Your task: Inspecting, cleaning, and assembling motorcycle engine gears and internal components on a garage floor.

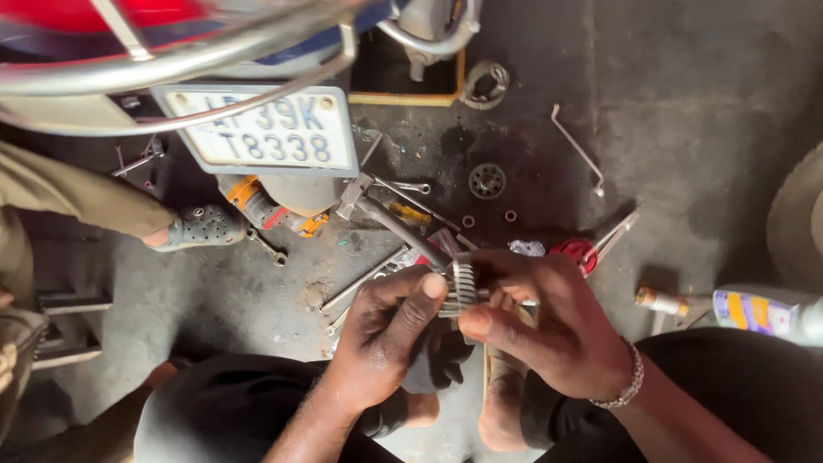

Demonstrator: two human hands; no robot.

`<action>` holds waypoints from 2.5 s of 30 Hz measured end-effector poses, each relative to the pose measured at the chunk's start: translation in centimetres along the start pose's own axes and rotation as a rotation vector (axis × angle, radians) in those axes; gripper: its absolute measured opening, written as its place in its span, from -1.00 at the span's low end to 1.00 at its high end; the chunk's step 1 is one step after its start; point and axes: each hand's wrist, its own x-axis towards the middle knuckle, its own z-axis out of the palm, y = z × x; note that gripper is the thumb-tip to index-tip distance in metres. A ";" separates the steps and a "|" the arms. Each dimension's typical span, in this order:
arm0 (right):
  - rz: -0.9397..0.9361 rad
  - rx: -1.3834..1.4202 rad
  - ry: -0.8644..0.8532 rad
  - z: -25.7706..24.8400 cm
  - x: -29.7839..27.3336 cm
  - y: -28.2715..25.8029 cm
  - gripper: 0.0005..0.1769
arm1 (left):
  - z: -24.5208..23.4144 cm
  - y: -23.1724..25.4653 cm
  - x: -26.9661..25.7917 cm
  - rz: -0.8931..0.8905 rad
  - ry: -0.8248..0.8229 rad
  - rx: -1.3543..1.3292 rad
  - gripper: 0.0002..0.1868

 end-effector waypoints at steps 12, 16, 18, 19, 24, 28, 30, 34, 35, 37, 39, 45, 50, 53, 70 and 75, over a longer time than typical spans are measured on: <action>0.379 0.154 -0.027 0.2 0.0 0.9 -0.58 | 0.4 -2.2 -0.3 -0.187 0.145 -0.110 -0.57; 0.192 0.115 0.033 -0.4 0.3 0.9 -0.56 | 0.4 -2.8 0.3 -0.120 0.200 -0.264 -0.67; 0.054 0.082 0.080 -0.6 0.4 1.0 -0.51 | 0.7 -2.3 0.8 -0.133 0.228 -0.305 -0.69; -0.038 0.051 0.131 -0.7 0.4 1.2 -0.45 | 0.7 -2.3 0.9 -0.155 0.227 -0.322 -0.70; -0.009 0.030 0.131 -1.2 0.6 1.6 -0.46 | 1.1 -2.8 1.2 -0.204 0.266 -0.356 -0.71; 0.116 0.110 0.061 -1.4 0.7 2.0 -0.51 | 0.9 -3.5 1.0 -0.149 0.221 -0.321 -0.70; 0.082 0.103 0.068 -1.5 0.7 2.0 -0.49 | 0.9 -3.6 1.1 -0.109 0.179 -0.319 -0.70; 0.122 0.051 0.067 -1.7 0.7 2.0 -0.39 | 1.6 -2.5 1.8 -0.154 0.151 -0.382 -0.66; 0.100 0.017 0.080 -1.6 0.5 2.1 -0.32 | 1.8 -2.2 1.9 -0.174 0.153 -0.393 -0.62; -0.009 -0.043 0.116 -1.4 0.5 1.6 -0.23 | 1.9 -2.0 1.9 -0.173 0.158 -0.454 -0.59; -0.125 -0.106 0.149 -1.1 0.5 1.2 -0.13 | 1.9 -1.9 1.9 -0.164 0.161 -0.516 -0.54; -0.210 -0.220 0.189 -0.9 0.4 0.7 -0.05 | 1.2 -2.9 1.0 -0.175 0.074 -0.675 -0.47; -0.304 -0.336 0.229 -0.5 0.2 0.1 -0.05 | 1.1 -2.2 0.7 -0.268 0.023 -0.702 -0.41; -0.344 -0.360 0.242 -0.4 0.1 0.1 -0.05 | 1.2 -1.9 0.6 -0.269 -0.004 -0.692 -0.41; -0.053 0.066 0.066 0.1 0.3 0.2 -0.08 | 0.9 -2.2 0.4 -0.049 0.126 -0.469 -0.67; 0.153 0.631 -0.053 -0.2 0.4 1.4 -0.06 | 1.7 -0.8 0.5 -0.059 0.202 -0.381 -0.72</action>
